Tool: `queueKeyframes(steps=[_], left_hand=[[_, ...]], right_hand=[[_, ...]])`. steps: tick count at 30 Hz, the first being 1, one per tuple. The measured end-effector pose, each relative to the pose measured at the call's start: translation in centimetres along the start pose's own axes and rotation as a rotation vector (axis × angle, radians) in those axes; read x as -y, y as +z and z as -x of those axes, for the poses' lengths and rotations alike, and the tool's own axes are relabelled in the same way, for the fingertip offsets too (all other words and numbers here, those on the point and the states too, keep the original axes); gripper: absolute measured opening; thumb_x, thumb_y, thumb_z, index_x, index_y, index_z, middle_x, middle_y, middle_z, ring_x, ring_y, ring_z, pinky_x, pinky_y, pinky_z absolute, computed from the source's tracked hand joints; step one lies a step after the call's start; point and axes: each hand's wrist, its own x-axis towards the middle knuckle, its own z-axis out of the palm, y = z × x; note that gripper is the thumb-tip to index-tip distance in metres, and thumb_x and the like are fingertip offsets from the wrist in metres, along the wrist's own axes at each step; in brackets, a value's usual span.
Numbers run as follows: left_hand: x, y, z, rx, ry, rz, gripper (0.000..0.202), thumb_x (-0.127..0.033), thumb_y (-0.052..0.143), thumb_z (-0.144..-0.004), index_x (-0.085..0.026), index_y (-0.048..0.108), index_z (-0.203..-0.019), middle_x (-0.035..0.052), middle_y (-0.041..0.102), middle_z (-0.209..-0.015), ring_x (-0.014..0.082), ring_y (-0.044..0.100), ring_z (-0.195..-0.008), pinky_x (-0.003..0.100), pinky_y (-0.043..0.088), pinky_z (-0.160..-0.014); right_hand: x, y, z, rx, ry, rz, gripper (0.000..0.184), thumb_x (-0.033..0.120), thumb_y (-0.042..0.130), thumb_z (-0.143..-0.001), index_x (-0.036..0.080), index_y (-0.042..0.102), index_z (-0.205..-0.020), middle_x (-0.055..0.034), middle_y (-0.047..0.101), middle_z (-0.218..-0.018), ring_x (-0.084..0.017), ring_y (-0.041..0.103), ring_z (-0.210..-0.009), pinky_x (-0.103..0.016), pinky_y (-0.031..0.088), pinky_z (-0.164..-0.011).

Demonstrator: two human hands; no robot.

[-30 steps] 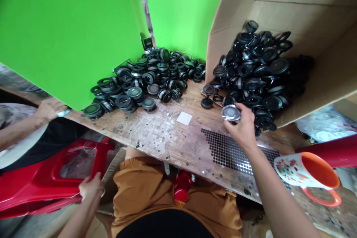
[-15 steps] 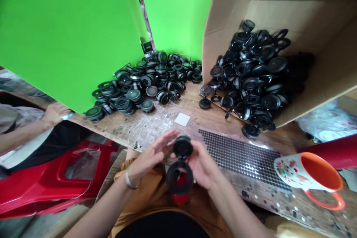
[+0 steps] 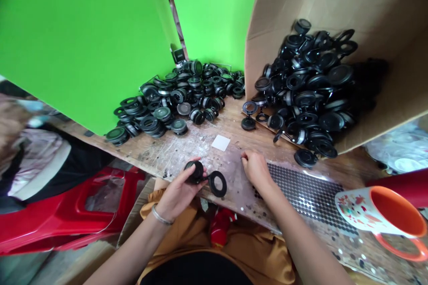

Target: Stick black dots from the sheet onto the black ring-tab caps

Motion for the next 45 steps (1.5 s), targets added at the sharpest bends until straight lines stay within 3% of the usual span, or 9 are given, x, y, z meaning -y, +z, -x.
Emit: queueKeyframes(steps=[4, 8, 11, 13, 21, 26, 33, 38, 45], left_hand=[[-0.4, 0.0, 0.2, -0.057, -0.070, 0.053, 0.016, -0.030, 0.053, -0.092, -0.021, 0.055, -0.104, 0.0041, 0.068, -0.091, 0.0171, 0.069, -0.087, 0.035, 0.060, -0.081], [-0.1, -0.4, 0.3, -0.016, -0.101, -0.158, 0.028, -0.044, 0.062, -0.088, -0.021, 0.048, -0.096, 0.0013, 0.065, -0.086, 0.0170, 0.070, -0.068, 0.030, 0.061, -0.064], [0.3, -0.4, 0.3, -0.019, -0.032, -0.285, 0.034, -0.052, 0.062, -0.085, -0.024, 0.045, -0.093, -0.0048, 0.057, -0.073, 0.0100, 0.056, -0.044, 0.018, 0.043, -0.036], [0.6, -0.2, 0.3, -0.032, 0.019, -0.304, 0.032, -0.052, 0.058, -0.085, -0.023, 0.046, -0.092, -0.0068, 0.050, -0.066, 0.0063, 0.045, -0.038, 0.014, 0.029, -0.030], [1.2, 0.0, 0.3, -0.203, 0.151, -0.287, 0.034, -0.053, 0.056, -0.081, -0.021, 0.048, -0.080, -0.0055, 0.043, -0.064, 0.0072, 0.040, -0.044, 0.016, 0.028, -0.034], [1.6, 0.5, 0.4, -0.175, 0.222, -0.394, 0.029, -0.048, 0.055, -0.085, -0.021, 0.047, -0.076, -0.0048, 0.041, -0.064, 0.0096, 0.039, -0.050, 0.017, 0.031, -0.038], [1.9, 0.9, 0.6, -0.109, 0.353, -0.451, 0.030, -0.041, 0.057, -0.087, -0.018, 0.048, -0.069, -0.0037, 0.039, -0.065, 0.0102, 0.037, -0.060, 0.019, 0.035, -0.053], [2.3, 0.8, 0.8, -0.098, 0.318, -0.411, 0.030, -0.042, 0.060, -0.085, -0.019, 0.049, -0.070, -0.0041, 0.042, -0.065, 0.0097, 0.039, -0.060, 0.018, 0.035, -0.052], [2.3, 0.7, 0.3, -0.243, 0.100, -0.171, 0.037, -0.054, 0.064, -0.076, -0.021, 0.047, -0.078, -0.0059, 0.043, -0.064, 0.0083, 0.038, -0.048, 0.017, 0.025, -0.036]], right_hand=[[0.0, 0.6, -0.9, 0.049, -0.008, 0.100, 0.018, 0.013, 0.049, -0.082, 0.017, 0.066, -0.078, -0.0070, 0.068, -0.081, -0.020, 0.061, -0.080, -0.028, 0.036, -0.071], [-0.1, 0.7, -1.5, 0.077, -0.014, 0.177, 0.015, 0.013, 0.051, -0.080, 0.017, 0.065, -0.076, -0.0063, 0.066, -0.076, -0.019, 0.059, -0.074, -0.027, 0.032, -0.065], [0.0, 1.0, -1.6, 0.063, -0.018, 0.220, 0.014, 0.013, 0.051, -0.079, 0.015, 0.065, -0.079, -0.0092, 0.066, -0.079, -0.020, 0.059, -0.074, -0.028, 0.031, -0.064], [0.1, 1.3, -1.4, 0.035, -0.024, 0.234, 0.016, 0.012, 0.049, -0.080, 0.013, 0.065, -0.083, -0.0124, 0.066, -0.085, -0.021, 0.059, -0.075, -0.029, 0.032, -0.065], [2.1, 0.2, 2.1, -0.121, -0.179, 0.013, 0.008, 0.018, 0.049, -0.086, 0.018, 0.055, -0.080, -0.0075, 0.061, -0.090, -0.020, 0.057, -0.089, -0.030, 0.041, -0.083], [7.0, 0.2, 6.6, -0.157, -0.454, -0.353, 0.009, 0.018, 0.056, -0.086, 0.021, 0.057, -0.077, -0.0051, 0.060, -0.101, -0.022, 0.052, -0.104, -0.037, 0.038, -0.094], [8.6, 2.2, 7.8, -0.132, -0.453, -0.313, 0.012, 0.010, 0.059, -0.082, 0.021, 0.058, -0.078, -0.0044, 0.061, -0.099, -0.024, 0.050, -0.102, -0.041, 0.038, -0.088], [8.2, 2.4, 7.7, -0.122, -0.450, -0.305, 0.013, 0.008, 0.061, -0.081, 0.020, 0.058, -0.077, -0.0042, 0.062, -0.097, -0.024, 0.053, -0.099, -0.042, 0.041, -0.086], [8.7, 3.8, 9.9, -0.427, -0.723, -0.069, 0.024, 0.007, 0.056, -0.089, 0.016, 0.064, -0.109, -0.0128, 0.064, -0.118, -0.030, 0.050, -0.122, -0.057, 0.035, -0.106]])
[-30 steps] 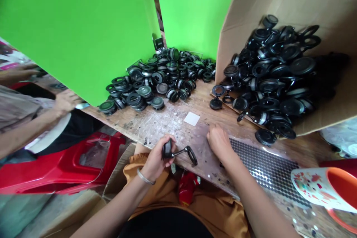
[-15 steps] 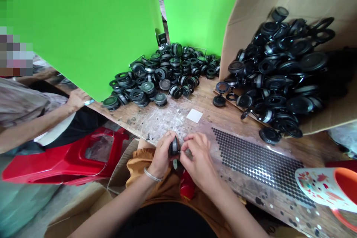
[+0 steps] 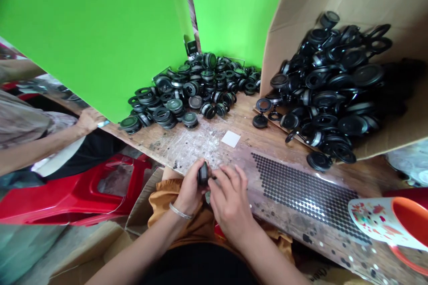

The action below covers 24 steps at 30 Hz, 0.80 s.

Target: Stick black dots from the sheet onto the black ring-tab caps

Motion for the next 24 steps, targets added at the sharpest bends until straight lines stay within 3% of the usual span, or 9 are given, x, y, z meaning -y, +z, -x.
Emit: queueKeyframes(steps=[3, 5, 9, 11, 14, 17, 24], left_hand=[[-0.4, -0.3, -0.3, 0.015, -0.023, -0.028, 0.037, -0.054, 0.065, -0.075, -0.021, 0.048, -0.079, -0.0059, 0.044, -0.064, 0.0075, 0.039, -0.047, 0.016, 0.026, -0.035], [-0.6, -0.5, -0.5, 0.036, -0.003, -0.050, 0.034, -0.053, 0.063, -0.077, -0.021, 0.050, -0.083, -0.0058, 0.044, -0.066, 0.0072, 0.040, -0.047, 0.015, 0.027, -0.035], [-0.9, -0.7, -0.7, 0.061, 0.072, -0.096, 0.029, -0.050, 0.058, -0.080, -0.022, 0.052, -0.087, -0.0062, 0.045, -0.064, 0.0071, 0.041, -0.043, 0.015, 0.028, -0.034], [-0.9, -0.7, -0.7, 0.049, 0.101, -0.116, 0.030, -0.051, 0.057, -0.080, -0.022, 0.051, -0.085, -0.0064, 0.044, -0.062, 0.0073, 0.042, -0.041, 0.016, 0.027, -0.034], [-0.9, -0.6, -0.5, 0.057, 0.125, -0.140, 0.031, -0.052, 0.057, -0.082, -0.022, 0.049, -0.082, -0.0063, 0.045, -0.061, 0.0072, 0.043, -0.041, 0.016, 0.027, -0.034], [-0.8, -0.5, -0.4, 0.068, 0.147, -0.166, 0.032, -0.052, 0.057, -0.084, -0.021, 0.048, -0.081, -0.0061, 0.046, -0.063, 0.0072, 0.045, -0.041, 0.016, 0.026, -0.033], [-0.6, -0.4, -0.6, 0.061, 0.173, -0.184, 0.032, -0.051, 0.057, -0.086, -0.021, 0.047, -0.079, -0.0060, 0.044, -0.062, 0.0065, 0.042, -0.042, 0.015, 0.028, -0.033]], right_hand=[[0.3, -0.2, 0.5, 0.057, -0.036, 0.070, 0.029, 0.011, 0.055, -0.091, 0.015, 0.063, -0.118, -0.0156, 0.062, -0.125, -0.033, 0.045, -0.130, -0.060, 0.032, -0.108], [-0.8, -0.6, 0.4, 0.059, 0.011, 0.045, 0.025, 0.016, 0.056, -0.092, 0.018, 0.064, -0.116, -0.0144, 0.059, -0.128, -0.032, 0.045, -0.130, -0.058, 0.035, -0.107], [-6.6, -1.9, -0.5, -0.034, 0.361, 0.071, 0.013, 0.022, 0.054, -0.092, 0.016, 0.065, -0.096, -0.0111, 0.063, -0.101, -0.024, 0.059, -0.100, -0.040, 0.047, -0.090], [-9.8, -2.3, -1.0, 0.169, 0.544, 0.167, 0.013, 0.019, 0.052, -0.089, 0.016, 0.064, -0.086, -0.0079, 0.064, -0.087, -0.021, 0.060, -0.084, -0.033, 0.046, -0.079], [-13.1, -2.1, -1.5, 0.319, 0.613, 0.218, 0.016, 0.014, 0.051, -0.084, 0.016, 0.065, -0.077, -0.0068, 0.066, -0.081, -0.020, 0.060, -0.077, -0.029, 0.042, -0.073], [-14.1, -1.4, -1.8, 0.391, 0.634, 0.243, 0.018, 0.012, 0.052, -0.082, 0.016, 0.068, -0.075, -0.0066, 0.068, -0.079, -0.018, 0.060, -0.076, -0.027, 0.038, -0.070], [-14.0, -0.9, -2.7, 0.495, 0.639, 0.324, 0.018, 0.011, 0.052, -0.079, 0.016, 0.069, -0.075, -0.0098, 0.068, -0.081, -0.019, 0.059, -0.069, -0.028, 0.031, -0.062]])
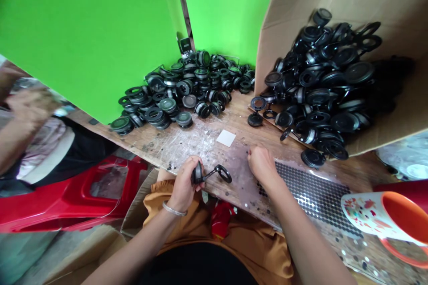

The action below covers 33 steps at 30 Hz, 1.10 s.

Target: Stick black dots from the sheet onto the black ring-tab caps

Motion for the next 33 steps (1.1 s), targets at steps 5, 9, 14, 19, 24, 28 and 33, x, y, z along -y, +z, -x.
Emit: queueKeyframes(steps=[5, 9, 14, 19, 24, 28, 33], left_hand=[[0.0, 0.3, 0.1, -0.022, -0.009, -0.006, 0.032, -0.051, 0.058, -0.084, -0.021, 0.047, -0.080, -0.0065, 0.043, -0.058, 0.0073, 0.042, -0.040, 0.015, 0.027, -0.032], [-0.2, 0.3, 0.3, -0.030, 0.014, 0.005, 0.032, -0.050, 0.060, -0.082, -0.021, 0.048, -0.079, -0.0069, 0.042, -0.057, 0.0074, 0.041, -0.040, 0.015, 0.027, -0.032], [-0.5, 0.4, 0.6, -0.033, 0.069, -0.072, 0.030, -0.048, 0.061, -0.083, -0.020, 0.051, -0.077, -0.0073, 0.042, -0.057, 0.0070, 0.040, -0.041, 0.015, 0.031, -0.033], [-0.7, 0.7, 1.0, 0.012, 0.116, -0.128, 0.031, -0.050, 0.061, -0.083, -0.020, 0.053, -0.077, -0.0076, 0.044, -0.053, 0.0070, 0.040, -0.039, 0.017, 0.036, -0.036], [-0.6, 0.7, 1.3, 0.048, 0.107, -0.146, 0.029, -0.047, 0.061, -0.082, -0.020, 0.051, -0.079, -0.0076, 0.043, -0.056, 0.0069, 0.039, -0.041, 0.017, 0.036, -0.037], [-0.6, 0.8, 1.5, 0.052, 0.080, -0.134, 0.028, -0.045, 0.063, -0.081, -0.020, 0.051, -0.077, -0.0071, 0.044, -0.056, 0.0071, 0.040, -0.044, 0.017, 0.037, -0.039], [-0.7, 1.0, 1.3, -0.057, -0.035, 0.046, 0.030, -0.046, 0.065, -0.078, -0.020, 0.050, -0.075, -0.0073, 0.043, -0.055, 0.0066, 0.038, -0.041, 0.016, 0.029, -0.035]], right_hand=[[0.2, 0.5, 0.0, -0.055, -0.028, 0.019, 0.014, 0.010, 0.052, -0.078, 0.013, 0.066, -0.077, -0.0134, 0.064, -0.086, -0.021, 0.058, -0.076, -0.030, 0.036, -0.068], [0.4, 0.4, 1.1, -0.127, -0.109, -0.040, 0.011, 0.011, 0.051, -0.081, 0.014, 0.061, -0.079, -0.0124, 0.061, -0.088, -0.024, 0.056, -0.088, -0.035, 0.041, -0.081], [2.9, -1.4, 3.8, -0.213, -0.443, -0.385, 0.006, 0.015, 0.055, -0.083, 0.020, 0.056, -0.080, -0.0064, 0.059, -0.102, -0.022, 0.053, -0.102, -0.038, 0.042, -0.092], [5.2, -2.0, 5.3, -0.211, -0.625, -0.422, 0.008, 0.013, 0.055, -0.086, 0.020, 0.057, -0.082, -0.0075, 0.058, -0.103, -0.024, 0.049, -0.105, -0.041, 0.043, -0.092], [5.1, -1.6, 5.1, -0.141, -0.644, -0.342, 0.009, 0.011, 0.056, -0.084, 0.019, 0.056, -0.082, -0.0080, 0.058, -0.104, -0.024, 0.049, -0.103, -0.042, 0.044, -0.091], [5.0, -1.8, 5.1, -0.121, -0.657, -0.344, 0.009, 0.010, 0.056, -0.086, 0.018, 0.059, -0.082, -0.0088, 0.058, -0.104, -0.023, 0.050, -0.101, -0.040, 0.046, -0.089], [5.4, -0.9, 6.2, -0.259, -0.630, -0.426, 0.013, 0.016, 0.054, -0.092, 0.019, 0.067, -0.094, -0.0104, 0.061, -0.107, -0.024, 0.055, -0.105, -0.043, 0.049, -0.090]])
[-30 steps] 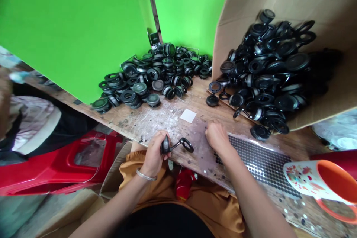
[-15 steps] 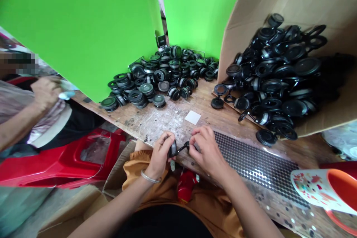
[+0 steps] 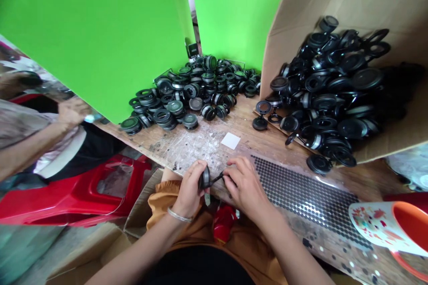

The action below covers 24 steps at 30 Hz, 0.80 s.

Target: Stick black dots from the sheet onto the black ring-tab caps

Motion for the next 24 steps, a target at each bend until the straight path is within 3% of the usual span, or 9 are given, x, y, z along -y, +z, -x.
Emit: queueKeyframes(steps=[6, 11, 13, 15, 17, 20, 24], left_hand=[[0.8, 0.0, -0.4, -0.085, -0.104, 0.110, 0.037, -0.052, 0.069, -0.073, -0.020, 0.050, -0.073, -0.0072, 0.046, -0.056, 0.0068, 0.042, -0.040, 0.017, 0.027, -0.034], [0.6, -0.7, -1.0, 0.074, -0.176, 0.055, 0.046, -0.064, 0.063, -0.077, -0.020, 0.052, -0.087, -0.0055, 0.052, -0.066, 0.0072, 0.047, -0.044, 0.016, 0.029, -0.036], [0.3, -1.1, -1.3, 0.176, -0.123, -0.014, 0.050, -0.064, 0.064, -0.078, -0.024, 0.053, -0.105, -0.0036, 0.057, -0.080, 0.0094, 0.054, -0.055, 0.017, 0.037, -0.042], [0.3, -1.5, -1.8, 0.227, -0.004, -0.143, 0.059, -0.057, 0.072, -0.075, -0.027, 0.050, -0.121, -0.0009, 0.061, -0.097, 0.0125, 0.061, -0.074, 0.021, 0.050, -0.059], [0.5, -1.7, -2.4, 0.225, 0.100, -0.281, 0.062, -0.049, 0.079, -0.072, -0.026, 0.052, -0.123, 0.0012, 0.062, -0.104, 0.0151, 0.061, -0.089, 0.024, 0.052, -0.077], [1.1, -1.7, -3.5, 0.250, 0.134, -0.397, 0.061, -0.048, 0.078, -0.072, -0.024, 0.054, -0.122, 0.0035, 0.064, -0.105, 0.0198, 0.062, -0.094, 0.031, 0.052, -0.085], [1.2, -1.1, -4.9, 0.248, 0.226, -0.466, 0.063, -0.049, 0.077, -0.072, -0.026, 0.051, -0.124, 0.0043, 0.065, -0.109, 0.0242, 0.062, -0.100, 0.042, 0.050, -0.095]], right_hand=[[0.7, 2.1, 2.1, -0.161, 0.070, -0.003, 0.021, 0.014, 0.049, -0.096, 0.021, 0.068, -0.102, -0.0093, 0.064, -0.105, -0.018, 0.064, -0.095, -0.033, 0.055, -0.082], [0.4, 2.2, 2.0, -0.181, 0.079, 0.008, 0.022, 0.013, 0.047, -0.096, 0.020, 0.067, -0.100, -0.0086, 0.063, -0.102, -0.016, 0.065, -0.093, -0.027, 0.055, -0.080], [0.1, 1.9, 1.5, -0.160, 0.098, 0.030, 0.023, 0.012, 0.046, -0.096, 0.019, 0.067, -0.099, -0.0088, 0.063, -0.102, -0.016, 0.065, -0.091, -0.026, 0.054, -0.078], [-0.1, 1.7, 1.1, -0.120, 0.129, 0.060, 0.024, 0.011, 0.045, -0.095, 0.019, 0.067, -0.098, -0.0083, 0.063, -0.102, -0.015, 0.064, -0.090, -0.025, 0.054, -0.077], [-0.4, 1.7, 0.7, -0.065, 0.171, 0.102, 0.026, 0.009, 0.045, -0.093, 0.020, 0.068, -0.099, -0.0072, 0.063, -0.103, -0.015, 0.063, -0.090, -0.024, 0.053, -0.077], [-0.5, 1.4, 0.3, -0.026, 0.232, 0.198, 0.026, 0.010, 0.048, -0.092, 0.021, 0.068, -0.104, -0.0066, 0.063, -0.107, -0.015, 0.062, -0.090, -0.024, 0.053, -0.078], [0.7, -0.5, 1.5, -0.180, 0.240, 0.301, 0.026, 0.018, 0.050, -0.094, 0.019, 0.065, -0.115, -0.0121, 0.058, -0.126, -0.021, 0.057, -0.107, -0.034, 0.051, -0.092]])
